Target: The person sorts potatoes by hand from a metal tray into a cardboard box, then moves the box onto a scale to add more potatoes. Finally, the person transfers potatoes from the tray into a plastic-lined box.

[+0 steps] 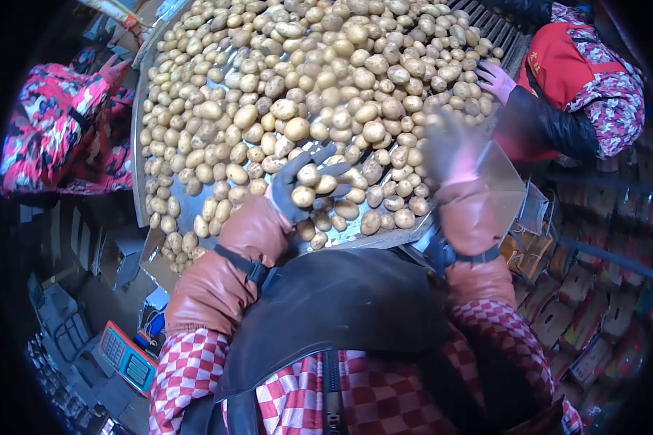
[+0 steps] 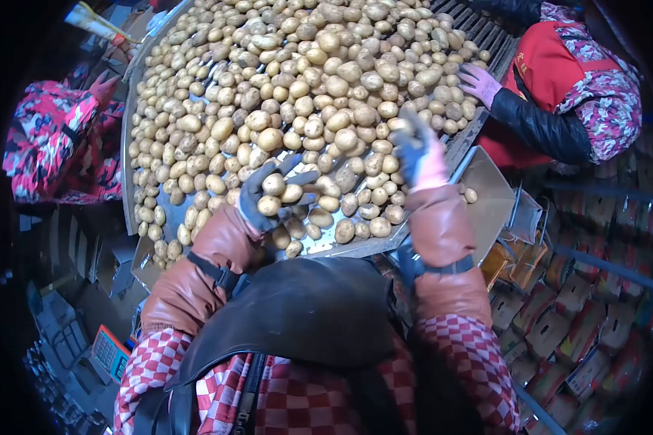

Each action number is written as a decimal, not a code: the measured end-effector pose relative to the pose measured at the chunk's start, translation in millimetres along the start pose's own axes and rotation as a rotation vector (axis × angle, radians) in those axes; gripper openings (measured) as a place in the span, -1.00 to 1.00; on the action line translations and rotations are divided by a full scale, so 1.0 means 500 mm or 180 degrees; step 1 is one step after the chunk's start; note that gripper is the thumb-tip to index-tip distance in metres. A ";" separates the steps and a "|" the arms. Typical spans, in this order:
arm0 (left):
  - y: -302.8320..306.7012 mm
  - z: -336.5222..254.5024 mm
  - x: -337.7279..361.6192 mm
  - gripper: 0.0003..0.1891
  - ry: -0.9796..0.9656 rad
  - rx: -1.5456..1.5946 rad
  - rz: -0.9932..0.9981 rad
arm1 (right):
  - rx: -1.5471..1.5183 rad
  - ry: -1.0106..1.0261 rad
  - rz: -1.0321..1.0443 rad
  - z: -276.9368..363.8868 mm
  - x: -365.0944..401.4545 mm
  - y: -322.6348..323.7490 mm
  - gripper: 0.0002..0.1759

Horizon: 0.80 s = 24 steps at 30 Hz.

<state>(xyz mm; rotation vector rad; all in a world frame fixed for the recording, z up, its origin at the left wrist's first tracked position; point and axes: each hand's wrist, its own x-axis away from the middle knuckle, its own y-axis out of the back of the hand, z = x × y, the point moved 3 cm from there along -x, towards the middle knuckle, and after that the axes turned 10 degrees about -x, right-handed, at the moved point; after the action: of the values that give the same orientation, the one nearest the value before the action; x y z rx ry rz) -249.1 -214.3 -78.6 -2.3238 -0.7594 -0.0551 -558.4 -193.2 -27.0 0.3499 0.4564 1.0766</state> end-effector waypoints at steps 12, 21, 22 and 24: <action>0.033 0.036 0.217 -0.41 -0.0475 0.0842 -0.1339 | -0.1014 0.0679 0.2340 0.211 0.189 -0.328 -0.51; 0.143 0.044 0.703 -0.54 -0.1897 0.1393 -0.3736 | 0.3203 0.0995 0.2289 0.077 -0.004 -0.407 -0.52; 0.192 0.083 0.767 -0.54 -0.1608 0.0401 -0.4054 | 0.3192 0.1117 0.2268 0.057 -0.008 -0.414 -0.53; 0.313 0.215 0.857 -0.54 -0.0483 -0.0803 -0.4676 | 0.3173 0.1362 0.2218 0.017 -0.017 -0.427 -0.54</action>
<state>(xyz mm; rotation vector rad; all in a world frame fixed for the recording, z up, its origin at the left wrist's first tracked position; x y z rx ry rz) 172.6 -23.2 -152.8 -1.4664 -2.4388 -0.6310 -395.2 -294.0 -122.0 1.2329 1.3233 1.5468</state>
